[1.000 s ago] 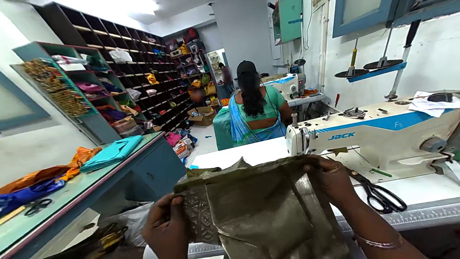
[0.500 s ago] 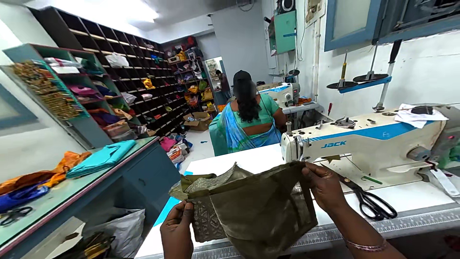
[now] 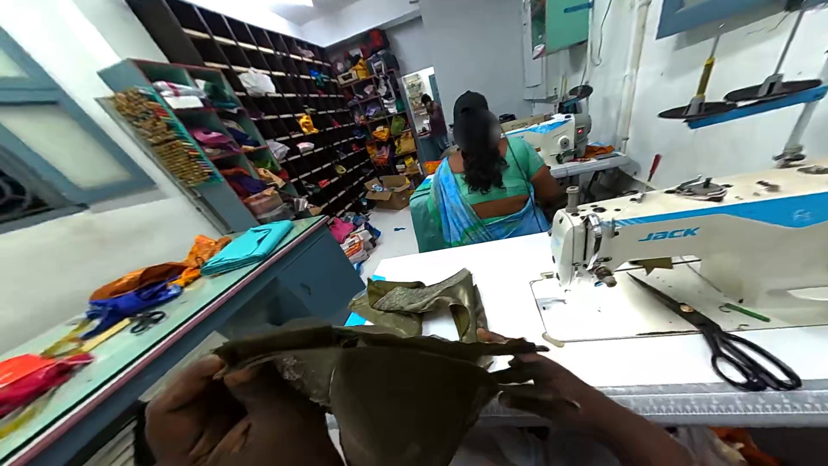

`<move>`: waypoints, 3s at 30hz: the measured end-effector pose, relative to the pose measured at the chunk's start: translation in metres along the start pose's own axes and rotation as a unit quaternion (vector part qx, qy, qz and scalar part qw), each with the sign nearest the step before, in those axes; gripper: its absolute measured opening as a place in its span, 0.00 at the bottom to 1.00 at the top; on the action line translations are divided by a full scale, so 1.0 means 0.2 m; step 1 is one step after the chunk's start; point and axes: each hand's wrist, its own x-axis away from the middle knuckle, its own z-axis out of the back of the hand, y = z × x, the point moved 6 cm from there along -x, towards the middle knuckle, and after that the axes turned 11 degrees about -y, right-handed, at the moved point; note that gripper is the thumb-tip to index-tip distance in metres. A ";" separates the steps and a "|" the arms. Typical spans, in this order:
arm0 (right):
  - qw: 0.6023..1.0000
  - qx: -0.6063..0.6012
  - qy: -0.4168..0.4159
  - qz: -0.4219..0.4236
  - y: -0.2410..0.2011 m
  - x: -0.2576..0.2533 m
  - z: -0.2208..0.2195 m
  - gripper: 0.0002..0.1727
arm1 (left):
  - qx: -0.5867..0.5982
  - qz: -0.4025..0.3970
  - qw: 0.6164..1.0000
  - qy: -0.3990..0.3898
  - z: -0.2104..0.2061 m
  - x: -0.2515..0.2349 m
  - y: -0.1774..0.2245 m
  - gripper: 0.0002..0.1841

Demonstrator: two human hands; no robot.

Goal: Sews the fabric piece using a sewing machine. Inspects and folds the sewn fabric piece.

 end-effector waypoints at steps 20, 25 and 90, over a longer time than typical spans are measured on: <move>0.944 0.097 0.312 0.047 -0.24 0.09 0.44 0.08 | 0.135 0.263 0.939 -0.175 -0.20 0.34 -0.43 0.08; 0.945 0.122 0.302 0.039 -0.23 0.11 0.48 0.16 | 0.158 0.286 0.927 -0.187 -0.26 0.42 -0.45 0.08; 0.960 0.062 0.271 0.042 -0.57 0.20 0.49 0.09 | 0.184 0.328 0.907 -0.189 -0.37 0.58 -0.44 0.05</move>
